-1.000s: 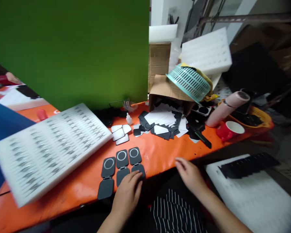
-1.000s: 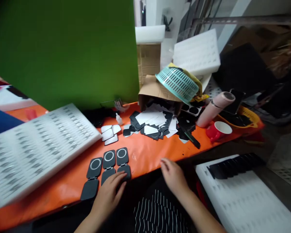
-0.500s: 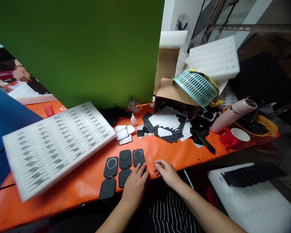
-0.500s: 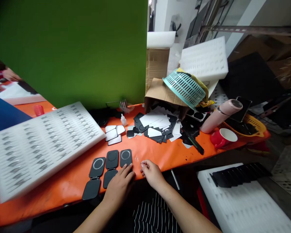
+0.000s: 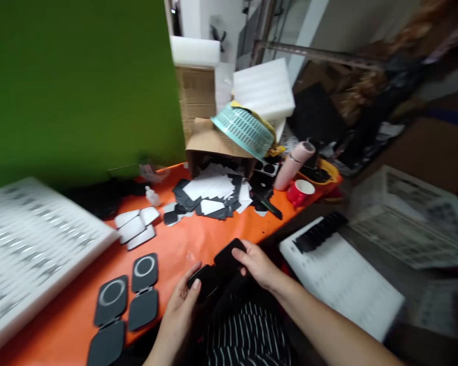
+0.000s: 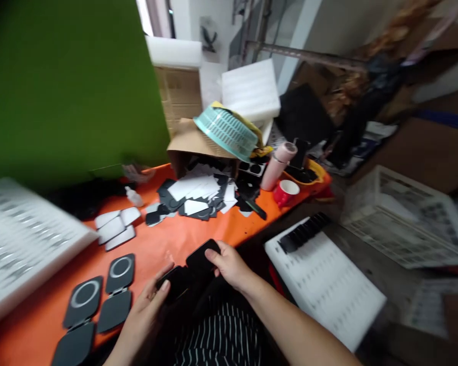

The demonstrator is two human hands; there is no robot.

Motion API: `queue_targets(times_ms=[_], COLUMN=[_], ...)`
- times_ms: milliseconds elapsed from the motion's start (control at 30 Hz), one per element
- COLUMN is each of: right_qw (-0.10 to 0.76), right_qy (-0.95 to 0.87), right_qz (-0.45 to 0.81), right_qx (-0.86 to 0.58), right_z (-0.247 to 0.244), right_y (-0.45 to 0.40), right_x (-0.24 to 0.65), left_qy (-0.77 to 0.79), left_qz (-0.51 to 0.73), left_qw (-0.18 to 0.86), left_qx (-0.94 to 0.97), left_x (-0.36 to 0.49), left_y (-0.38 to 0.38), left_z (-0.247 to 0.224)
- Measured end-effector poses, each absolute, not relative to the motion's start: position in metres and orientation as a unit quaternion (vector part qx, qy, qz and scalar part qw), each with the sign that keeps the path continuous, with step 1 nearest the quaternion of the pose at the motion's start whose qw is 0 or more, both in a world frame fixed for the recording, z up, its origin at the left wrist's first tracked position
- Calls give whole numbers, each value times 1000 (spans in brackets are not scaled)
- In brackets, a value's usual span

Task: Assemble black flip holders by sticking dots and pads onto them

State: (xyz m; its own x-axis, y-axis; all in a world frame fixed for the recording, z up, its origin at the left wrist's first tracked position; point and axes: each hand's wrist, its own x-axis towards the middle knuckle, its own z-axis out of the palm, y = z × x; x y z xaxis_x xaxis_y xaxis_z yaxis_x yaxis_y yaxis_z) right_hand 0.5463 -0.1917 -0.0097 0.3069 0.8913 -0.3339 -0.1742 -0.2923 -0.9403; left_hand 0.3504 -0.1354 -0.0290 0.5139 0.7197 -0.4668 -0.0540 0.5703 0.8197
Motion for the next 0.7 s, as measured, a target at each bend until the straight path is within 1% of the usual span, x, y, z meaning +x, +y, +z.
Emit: queue_targets(times_ms=[33, 100, 133, 200, 233, 300, 367, 500, 700], right_qw=[500, 457, 411, 264, 195, 93, 40, 8, 0], right_qy=[-305, -288, -282, -293, -291, -289, -285, -290, -318], right_qz=[454, 276, 181, 50, 12, -7, -6, -5, 2], right_qx=[-671, -795, -848, -917, -937, -953, -958, -957, -948], right_z=[1, 21, 28, 31, 27, 11, -9, -33, -48], right_y=[-208, -246, -265, -299, -311, -324, -325, -318, -315], right_x=[569, 617, 639, 675, 687, 699, 700, 694, 694], left_qy=[421, 419, 423, 434, 442, 461, 483, 519, 531], left_qz=[212, 167, 158, 151, 149, 145, 141, 129, 122], left_qw=[787, 777, 762, 720, 694, 641, 597, 549, 518], left_qx=[398, 438, 464, 520, 548, 596, 625, 642, 659], left_x=[356, 364, 367, 368, 366, 360, 352, 336, 327], left_y=[-137, -140, -140, -138, -135, -128, -121, -111, -110], left_z=[-35, -45, -48, -49, -47, -42, -38, -38, -45])
